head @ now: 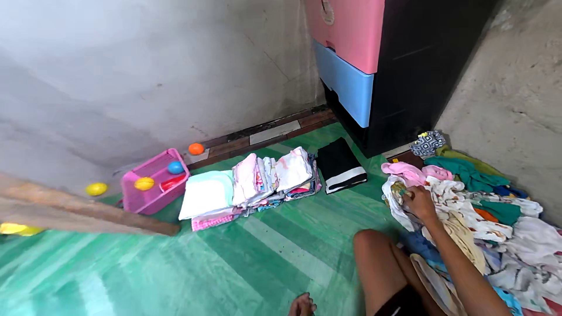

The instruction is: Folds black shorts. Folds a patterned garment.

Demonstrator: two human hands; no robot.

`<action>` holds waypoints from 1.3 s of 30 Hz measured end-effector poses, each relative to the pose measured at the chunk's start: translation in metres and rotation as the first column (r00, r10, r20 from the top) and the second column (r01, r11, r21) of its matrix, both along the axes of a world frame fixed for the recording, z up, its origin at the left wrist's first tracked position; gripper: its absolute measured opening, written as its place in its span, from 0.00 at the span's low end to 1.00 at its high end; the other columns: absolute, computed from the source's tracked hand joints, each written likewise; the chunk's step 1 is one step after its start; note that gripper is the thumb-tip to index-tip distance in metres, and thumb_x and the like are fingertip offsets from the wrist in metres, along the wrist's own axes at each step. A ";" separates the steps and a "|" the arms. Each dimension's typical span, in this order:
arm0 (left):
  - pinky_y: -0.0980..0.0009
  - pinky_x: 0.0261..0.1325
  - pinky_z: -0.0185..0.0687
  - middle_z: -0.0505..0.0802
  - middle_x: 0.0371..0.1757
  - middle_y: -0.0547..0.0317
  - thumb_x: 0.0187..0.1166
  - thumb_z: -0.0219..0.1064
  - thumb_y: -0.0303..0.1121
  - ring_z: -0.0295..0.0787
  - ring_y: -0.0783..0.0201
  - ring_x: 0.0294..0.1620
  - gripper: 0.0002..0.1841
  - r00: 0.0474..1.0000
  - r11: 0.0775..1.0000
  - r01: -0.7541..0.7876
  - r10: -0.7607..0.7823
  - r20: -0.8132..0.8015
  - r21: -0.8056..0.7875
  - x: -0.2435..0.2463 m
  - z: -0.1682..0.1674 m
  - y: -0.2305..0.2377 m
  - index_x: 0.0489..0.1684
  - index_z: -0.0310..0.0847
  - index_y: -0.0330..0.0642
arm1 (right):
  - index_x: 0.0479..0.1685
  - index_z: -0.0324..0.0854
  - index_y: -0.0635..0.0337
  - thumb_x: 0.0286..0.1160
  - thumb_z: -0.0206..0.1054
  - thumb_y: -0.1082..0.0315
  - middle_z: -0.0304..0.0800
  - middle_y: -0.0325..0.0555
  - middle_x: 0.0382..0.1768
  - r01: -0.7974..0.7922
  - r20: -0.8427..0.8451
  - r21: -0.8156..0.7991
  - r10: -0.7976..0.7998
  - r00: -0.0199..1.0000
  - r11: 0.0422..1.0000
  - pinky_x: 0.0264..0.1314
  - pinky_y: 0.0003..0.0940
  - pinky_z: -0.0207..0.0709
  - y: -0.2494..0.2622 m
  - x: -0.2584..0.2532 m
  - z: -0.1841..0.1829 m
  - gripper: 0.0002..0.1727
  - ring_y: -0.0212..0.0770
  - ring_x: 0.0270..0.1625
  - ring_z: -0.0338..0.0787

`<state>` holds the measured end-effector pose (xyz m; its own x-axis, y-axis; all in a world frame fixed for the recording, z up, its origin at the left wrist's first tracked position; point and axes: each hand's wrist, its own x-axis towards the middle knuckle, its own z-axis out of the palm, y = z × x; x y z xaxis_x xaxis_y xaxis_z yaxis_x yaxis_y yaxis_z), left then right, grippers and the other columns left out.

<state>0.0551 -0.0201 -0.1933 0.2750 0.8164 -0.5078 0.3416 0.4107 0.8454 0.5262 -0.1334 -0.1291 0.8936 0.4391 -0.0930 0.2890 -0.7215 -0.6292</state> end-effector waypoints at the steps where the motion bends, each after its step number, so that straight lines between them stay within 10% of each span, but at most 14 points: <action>1: 0.61 0.49 0.89 0.90 0.48 0.42 0.89 0.54 0.26 0.92 0.58 0.44 0.15 1.000 1.000 -0.003 0.003 -0.001 -0.004 0.000 0.000 -0.001 0.65 0.76 0.24 | 0.63 0.82 0.75 0.79 0.68 0.67 0.79 0.75 0.68 0.009 0.014 0.062 -0.009 1.000 0.998 0.78 0.64 0.69 -0.002 0.001 0.012 0.20 0.71 0.75 0.76; 8: 0.60 0.51 0.91 0.93 0.49 0.41 0.88 0.56 0.27 0.94 0.56 0.46 0.14 0.997 0.996 0.024 -0.030 0.076 0.086 -0.001 0.002 -0.008 0.63 0.79 0.26 | 0.59 0.80 0.75 0.81 0.67 0.68 0.89 0.65 0.49 -0.012 0.117 0.492 -0.052 0.992 0.871 0.56 0.48 0.82 -0.010 -0.028 0.132 0.17 0.50 0.49 0.89; 11: 0.62 0.51 0.91 0.93 0.46 0.45 0.82 0.63 0.27 0.94 0.60 0.43 0.14 0.993 0.947 0.022 -0.059 0.104 0.321 0.009 0.018 -0.009 0.59 0.82 0.27 | 0.51 0.78 0.72 0.79 0.70 0.66 0.86 0.48 0.39 -0.148 0.161 0.572 0.067 0.985 0.806 0.43 0.28 0.84 -0.005 -0.051 0.175 0.15 0.30 0.36 0.87; 14: 0.64 0.52 0.90 0.94 0.50 0.47 0.79 0.68 0.31 0.93 0.62 0.47 0.15 0.982 0.810 0.036 -0.137 0.128 0.586 0.036 0.066 -0.008 0.56 0.85 0.30 | 0.46 0.80 0.69 0.77 0.70 0.65 0.85 0.48 0.37 -0.290 0.166 0.486 0.238 0.957 0.824 0.41 0.33 0.83 0.004 -0.082 0.200 0.13 0.33 0.34 0.85; 21: 0.66 0.61 0.87 0.88 0.63 0.44 0.72 0.78 0.40 0.88 0.60 0.60 0.23 0.893 0.385 0.077 -0.437 0.108 0.920 0.098 0.157 -0.013 0.59 0.84 0.34 | 0.55 0.75 0.67 0.70 0.69 0.69 0.86 0.46 0.39 -0.455 0.032 0.463 0.498 0.866 0.761 0.36 0.32 0.87 0.039 -0.177 0.200 0.17 0.34 0.33 0.89; 26: 0.69 0.43 0.90 0.90 0.49 0.45 0.69 0.67 0.19 0.91 0.63 0.41 0.12 0.892 0.536 0.213 -0.449 0.062 0.817 0.069 0.166 -0.004 0.50 0.80 0.28 | 0.56 0.80 0.64 0.76 0.64 0.65 0.85 0.45 0.33 -0.634 0.106 0.250 0.630 0.769 0.732 0.36 0.37 0.80 0.048 -0.198 0.184 0.15 0.38 0.31 0.84; 31: 0.71 0.54 0.87 0.85 0.64 0.43 0.75 0.58 0.18 0.88 0.62 0.52 0.12 0.903 0.457 0.368 -0.384 -0.193 0.810 0.025 0.183 0.021 0.45 0.88 0.34 | 0.54 0.85 0.61 0.73 0.65 0.73 0.78 0.59 0.68 -0.787 0.103 0.178 0.785 0.611 0.590 0.51 0.46 0.85 0.054 -0.202 0.172 0.13 0.50 0.51 0.88; 35: 0.57 0.67 0.82 0.89 0.62 0.44 0.76 0.60 0.17 0.86 0.47 0.62 0.14 0.835 0.381 0.542 -0.345 -0.428 0.749 0.012 0.202 0.030 0.45 0.94 0.38 | 0.41 0.92 0.62 0.78 0.56 0.77 0.91 0.50 0.56 -0.916 0.063 0.222 0.933 0.355 0.334 0.61 0.38 0.83 0.061 -0.205 0.165 0.15 0.41 0.56 0.90; 39: 0.58 0.61 0.83 0.93 0.47 0.48 0.77 0.56 0.23 0.88 0.49 0.55 0.13 0.780 0.297 0.613 -0.377 -0.500 0.732 0.003 0.203 0.042 0.34 0.90 0.33 | 0.45 0.93 0.62 0.81 0.53 0.74 0.92 0.51 0.47 -0.917 0.032 0.126 0.922 0.386 0.379 0.60 0.44 0.81 0.062 -0.209 0.174 0.18 0.44 0.53 0.89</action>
